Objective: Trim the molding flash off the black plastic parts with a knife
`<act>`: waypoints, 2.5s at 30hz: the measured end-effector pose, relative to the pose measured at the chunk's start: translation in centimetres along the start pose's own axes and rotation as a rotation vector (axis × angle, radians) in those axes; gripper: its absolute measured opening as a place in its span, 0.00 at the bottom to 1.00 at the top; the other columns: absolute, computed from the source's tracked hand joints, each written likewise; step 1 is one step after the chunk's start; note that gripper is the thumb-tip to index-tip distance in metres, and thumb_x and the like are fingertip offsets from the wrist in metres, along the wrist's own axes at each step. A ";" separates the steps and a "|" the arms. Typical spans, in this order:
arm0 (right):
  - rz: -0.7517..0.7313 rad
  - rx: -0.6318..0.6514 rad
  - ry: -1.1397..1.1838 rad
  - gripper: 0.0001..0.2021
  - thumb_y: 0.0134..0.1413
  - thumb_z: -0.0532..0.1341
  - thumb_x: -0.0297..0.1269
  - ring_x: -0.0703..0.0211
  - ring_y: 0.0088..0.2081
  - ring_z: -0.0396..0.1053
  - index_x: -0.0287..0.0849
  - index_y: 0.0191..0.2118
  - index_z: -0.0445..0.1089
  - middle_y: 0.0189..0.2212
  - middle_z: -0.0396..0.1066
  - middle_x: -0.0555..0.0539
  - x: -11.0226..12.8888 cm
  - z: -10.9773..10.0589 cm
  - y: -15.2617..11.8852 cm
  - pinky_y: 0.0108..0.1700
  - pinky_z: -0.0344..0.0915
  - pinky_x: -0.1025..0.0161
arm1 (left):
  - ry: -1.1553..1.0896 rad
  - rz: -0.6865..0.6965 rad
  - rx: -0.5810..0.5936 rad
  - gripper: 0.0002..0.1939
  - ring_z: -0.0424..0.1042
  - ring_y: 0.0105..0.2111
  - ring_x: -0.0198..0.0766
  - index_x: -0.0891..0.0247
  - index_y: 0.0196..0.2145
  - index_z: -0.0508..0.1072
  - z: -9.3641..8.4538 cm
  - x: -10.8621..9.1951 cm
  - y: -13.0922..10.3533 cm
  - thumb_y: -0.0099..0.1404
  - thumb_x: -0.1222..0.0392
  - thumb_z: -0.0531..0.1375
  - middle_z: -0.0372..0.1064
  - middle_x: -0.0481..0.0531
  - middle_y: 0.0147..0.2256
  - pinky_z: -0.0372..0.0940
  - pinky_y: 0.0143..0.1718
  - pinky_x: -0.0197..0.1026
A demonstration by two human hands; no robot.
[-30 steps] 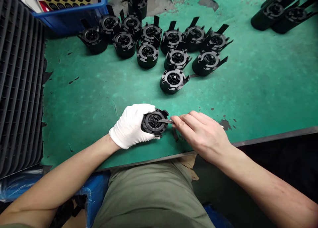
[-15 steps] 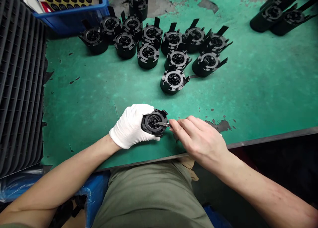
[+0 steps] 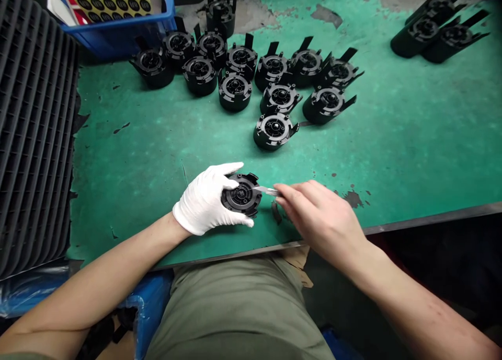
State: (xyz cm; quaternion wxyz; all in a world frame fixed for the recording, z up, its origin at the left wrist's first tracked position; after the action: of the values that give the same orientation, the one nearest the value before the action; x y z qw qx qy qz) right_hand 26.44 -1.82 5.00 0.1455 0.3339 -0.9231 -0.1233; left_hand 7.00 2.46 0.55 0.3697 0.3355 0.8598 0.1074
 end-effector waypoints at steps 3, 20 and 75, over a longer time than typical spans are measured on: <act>0.124 -0.018 0.243 0.15 0.70 0.63 0.26 0.54 0.40 0.72 0.38 0.59 0.70 0.43 0.76 0.41 0.2 0.1 -1.2 0.44 0.70 0.58 | 0.059 -0.027 -0.071 0.43 0.80 0.54 0.59 0.60 0.45 0.70 -0.6 0.0 -0.1 0.46 0.25 0.75 0.75 0.69 0.56 0.78 0.52 0.59; 0.146 -0.051 0.108 0.12 0.71 0.62 0.30 0.54 0.41 0.73 0.38 0.57 0.72 0.42 0.77 0.42 -2.2 0.8 0.0 0.45 0.71 0.58 | 0.044 0.051 -0.006 0.49 0.79 0.48 0.55 0.60 0.54 0.71 -0.7 -1.1 0.4 0.47 0.21 0.73 0.77 0.61 0.49 0.75 0.51 0.58; -0.144 0.058 -0.129 0.12 0.71 0.61 0.27 0.53 0.37 0.65 0.32 0.55 0.73 0.38 0.76 0.41 0.0 0.9 0.3 0.37 0.60 0.55 | 0.006 0.117 0.081 0.37 0.80 0.51 0.52 0.57 0.49 0.63 0.5 -1.5 0.6 0.56 0.36 0.76 0.76 0.62 0.50 0.73 0.51 0.54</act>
State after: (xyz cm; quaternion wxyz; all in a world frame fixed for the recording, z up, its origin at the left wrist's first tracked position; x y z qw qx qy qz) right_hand 26.00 -1.46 4.28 0.0665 0.3949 -0.9074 -0.1278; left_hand 8.39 1.87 1.30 0.3462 0.3994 0.8436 0.0948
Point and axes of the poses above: each hand's wrist, its own y-axis towards the middle knuckle, its own z-axis out of the palm, x = y × z, the point moved 8 cm from there along y, towards the middle knuckle
